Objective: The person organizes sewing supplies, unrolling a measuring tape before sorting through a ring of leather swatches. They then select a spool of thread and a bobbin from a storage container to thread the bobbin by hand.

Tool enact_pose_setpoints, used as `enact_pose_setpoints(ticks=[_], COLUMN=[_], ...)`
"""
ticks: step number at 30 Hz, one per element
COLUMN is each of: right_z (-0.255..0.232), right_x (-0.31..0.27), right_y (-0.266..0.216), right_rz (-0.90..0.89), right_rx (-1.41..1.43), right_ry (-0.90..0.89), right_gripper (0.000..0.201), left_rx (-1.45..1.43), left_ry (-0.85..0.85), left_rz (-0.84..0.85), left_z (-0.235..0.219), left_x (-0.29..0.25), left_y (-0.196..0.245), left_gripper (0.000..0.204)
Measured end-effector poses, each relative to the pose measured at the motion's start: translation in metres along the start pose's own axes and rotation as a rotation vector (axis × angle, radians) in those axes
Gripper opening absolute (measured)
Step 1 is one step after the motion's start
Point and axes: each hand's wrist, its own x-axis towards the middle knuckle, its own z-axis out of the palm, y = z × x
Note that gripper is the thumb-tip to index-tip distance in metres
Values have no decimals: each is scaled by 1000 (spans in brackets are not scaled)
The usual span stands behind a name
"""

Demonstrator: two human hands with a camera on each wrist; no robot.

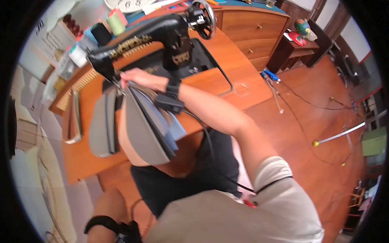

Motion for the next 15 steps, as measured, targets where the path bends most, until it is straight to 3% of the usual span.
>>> enact_pose_setpoints(ticks=[2,5,6,7,13,15], right_z=[4,3,2,3,4,5], right_x=[-5,-2,2,-3,0,0], right_y=[-13,-9,-2,-11,-5,0], right_rz=[142,114,-42,175,92,174], right_rx=[69,76,2,134,152,173], right_ry=[20,4,8,9,15,-8], right_gripper=[42,40,40,40,39,40], left_rx=[-35,-63,-74,-104,-187,-216], left_ry=[2,-79,-99,-133,-302,-321], left_rz=[-24,-35,-48,-96,-139,-125], left_z=[7,2,2,-2,-15,-11], left_x=[-5,0,4,13,34,30], left_y=[4,10,14,22,35,33], left_gripper=[10,10,10,9,9,9])
